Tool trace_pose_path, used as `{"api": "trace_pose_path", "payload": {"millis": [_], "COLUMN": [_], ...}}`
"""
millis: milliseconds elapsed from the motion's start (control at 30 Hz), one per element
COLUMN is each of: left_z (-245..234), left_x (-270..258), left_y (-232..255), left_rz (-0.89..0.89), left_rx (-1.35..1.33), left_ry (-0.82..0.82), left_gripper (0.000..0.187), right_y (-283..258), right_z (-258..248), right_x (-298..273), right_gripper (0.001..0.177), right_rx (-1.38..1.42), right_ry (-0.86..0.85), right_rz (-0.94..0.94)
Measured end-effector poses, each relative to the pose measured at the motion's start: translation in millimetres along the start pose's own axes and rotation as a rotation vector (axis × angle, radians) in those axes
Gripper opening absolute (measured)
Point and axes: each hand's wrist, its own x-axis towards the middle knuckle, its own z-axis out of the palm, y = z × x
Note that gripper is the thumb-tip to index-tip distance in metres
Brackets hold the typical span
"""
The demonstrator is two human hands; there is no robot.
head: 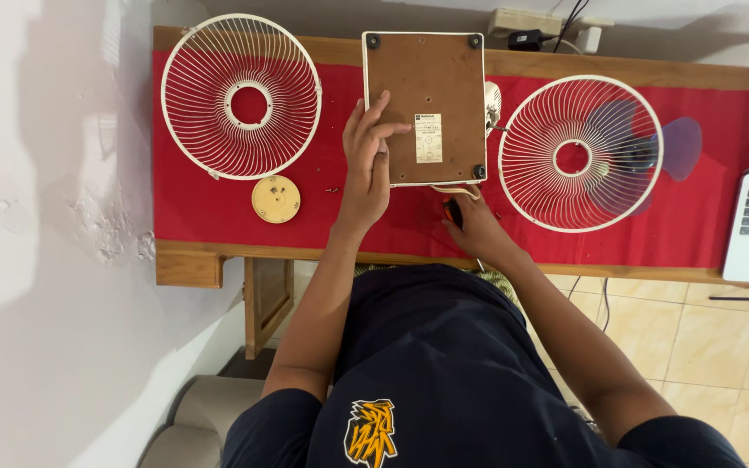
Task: The person disassembles a small electric fan by removing screws from the base and casing using a screwdriver. They separate the fan housing, remove the motor assembly, and detach the control knob, leaving the components on the table.
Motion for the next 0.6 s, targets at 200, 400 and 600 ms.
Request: {"api": "trace_pose_path", "payload": {"millis": [200, 400, 600], "left_z": [1, 0, -8], "left_x": [-2, -6, -8], "left_y": [0, -5, -5], "left_rz": [0.023, 0.026, 0.007], "left_rx": [0.048, 0.043, 0.05], "left_ry": [0.0, 0.014, -0.001], "left_gripper": [0.036, 0.037, 0.041], "right_y": [-14, -4, 24], "right_z": [14, 12, 10], "right_x": [-8, -24, 5], "right_gripper": [0.045, 0.019, 0.048], "right_rx": [-0.262, -0.196, -0.092], "right_ry": [0.18, 0.391, 0.363], "right_rz": [0.08, 0.087, 0.23]}}
